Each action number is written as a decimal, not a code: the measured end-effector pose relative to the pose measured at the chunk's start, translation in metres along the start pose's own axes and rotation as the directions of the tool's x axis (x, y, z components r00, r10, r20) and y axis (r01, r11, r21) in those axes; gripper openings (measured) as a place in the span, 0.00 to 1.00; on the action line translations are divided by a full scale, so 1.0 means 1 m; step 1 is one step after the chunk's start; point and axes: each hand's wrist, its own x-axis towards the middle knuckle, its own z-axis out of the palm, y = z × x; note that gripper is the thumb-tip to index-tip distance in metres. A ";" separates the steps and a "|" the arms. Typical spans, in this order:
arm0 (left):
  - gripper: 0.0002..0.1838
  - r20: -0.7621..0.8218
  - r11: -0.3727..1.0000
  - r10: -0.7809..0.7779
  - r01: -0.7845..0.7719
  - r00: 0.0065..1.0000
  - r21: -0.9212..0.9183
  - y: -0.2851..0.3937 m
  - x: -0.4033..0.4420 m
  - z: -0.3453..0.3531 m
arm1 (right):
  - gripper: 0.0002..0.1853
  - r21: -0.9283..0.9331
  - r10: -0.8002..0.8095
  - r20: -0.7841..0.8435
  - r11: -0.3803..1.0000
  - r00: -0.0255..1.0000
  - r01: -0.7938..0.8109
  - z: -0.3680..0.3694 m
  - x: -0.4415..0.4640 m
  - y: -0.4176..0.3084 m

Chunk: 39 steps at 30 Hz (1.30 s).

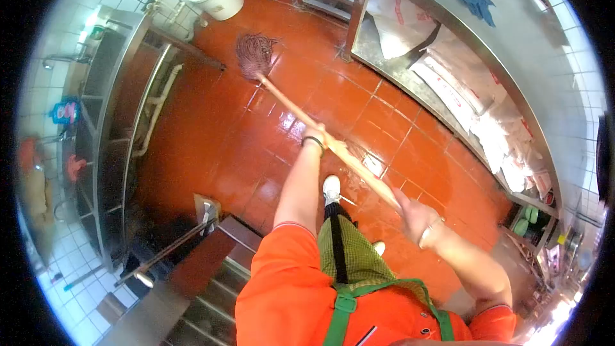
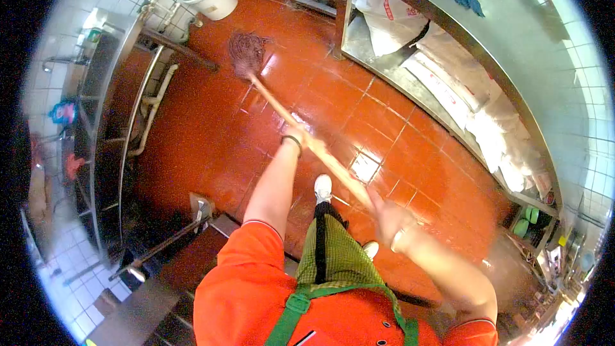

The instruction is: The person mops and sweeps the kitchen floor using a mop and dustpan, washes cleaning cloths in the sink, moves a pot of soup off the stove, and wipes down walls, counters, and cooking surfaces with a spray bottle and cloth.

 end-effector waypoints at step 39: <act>0.15 0.184 0.864 -0.416 0.325 0.890 0.383 -0.254 -0.337 0.055 | 0.25 -0.105 0.581 -0.011 0.808 0.814 -0.579 0.101 -0.328 0.060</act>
